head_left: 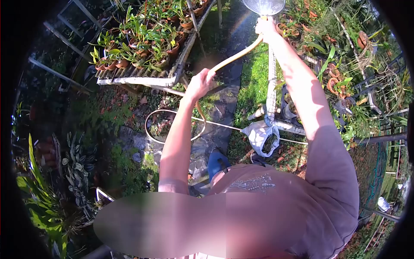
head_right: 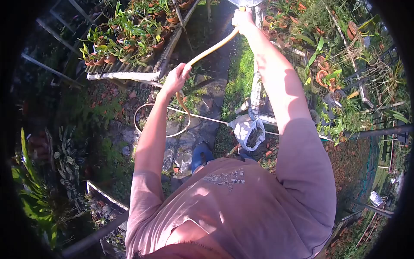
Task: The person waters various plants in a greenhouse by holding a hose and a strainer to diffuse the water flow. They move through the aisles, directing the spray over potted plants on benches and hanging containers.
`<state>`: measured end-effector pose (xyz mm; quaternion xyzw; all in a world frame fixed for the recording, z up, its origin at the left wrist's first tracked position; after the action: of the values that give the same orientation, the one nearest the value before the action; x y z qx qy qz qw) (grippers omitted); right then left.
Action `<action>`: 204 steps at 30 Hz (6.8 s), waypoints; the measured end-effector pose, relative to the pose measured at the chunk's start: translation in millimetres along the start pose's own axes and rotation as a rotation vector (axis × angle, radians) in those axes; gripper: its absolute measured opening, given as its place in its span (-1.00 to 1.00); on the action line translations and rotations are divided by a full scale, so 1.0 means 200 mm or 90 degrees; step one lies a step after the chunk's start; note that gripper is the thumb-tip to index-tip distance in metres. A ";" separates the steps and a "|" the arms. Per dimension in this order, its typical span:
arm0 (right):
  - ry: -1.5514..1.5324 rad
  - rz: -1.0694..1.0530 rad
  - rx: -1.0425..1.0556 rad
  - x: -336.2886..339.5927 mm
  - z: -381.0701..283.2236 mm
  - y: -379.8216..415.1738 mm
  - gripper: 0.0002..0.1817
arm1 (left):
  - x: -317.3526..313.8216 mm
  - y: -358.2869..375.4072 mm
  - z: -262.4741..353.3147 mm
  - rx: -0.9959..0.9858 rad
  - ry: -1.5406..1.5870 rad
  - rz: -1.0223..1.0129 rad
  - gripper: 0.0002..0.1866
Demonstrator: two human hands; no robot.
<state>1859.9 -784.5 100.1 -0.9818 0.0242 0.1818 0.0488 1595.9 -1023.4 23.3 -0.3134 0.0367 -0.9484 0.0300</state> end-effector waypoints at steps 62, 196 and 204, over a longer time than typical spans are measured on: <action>0.058 -0.704 -0.373 0.22 0.55 0.58 -0.90 | -1.54 2.82 1.01 1.014 -0.057 0.457 -0.39; -0.036 -0.477 -0.474 3.62 -0.75 1.50 -0.78 | -4.11 2.79 2.66 0.472 -0.016 0.834 -0.56; -0.026 -0.481 -0.409 3.68 -0.88 1.74 -0.76 | -4.27 3.03 2.92 0.550 -0.015 0.786 -0.51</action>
<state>2586.7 -1171.0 -32.0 -0.8836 -0.3917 0.1687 -0.1932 2648.4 -1587.8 -68.5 -0.2060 -0.1697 -0.6860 0.6769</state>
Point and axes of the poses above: each hand's wrist, its own y-axis away from the middle knuckle, its own x-axis out of the back of the hand, z = x × y, the point moved 2 cm from there along -y, towards the middle knuckle, and after that the axes turned 2 degrees about z, right-handed, at the moved point
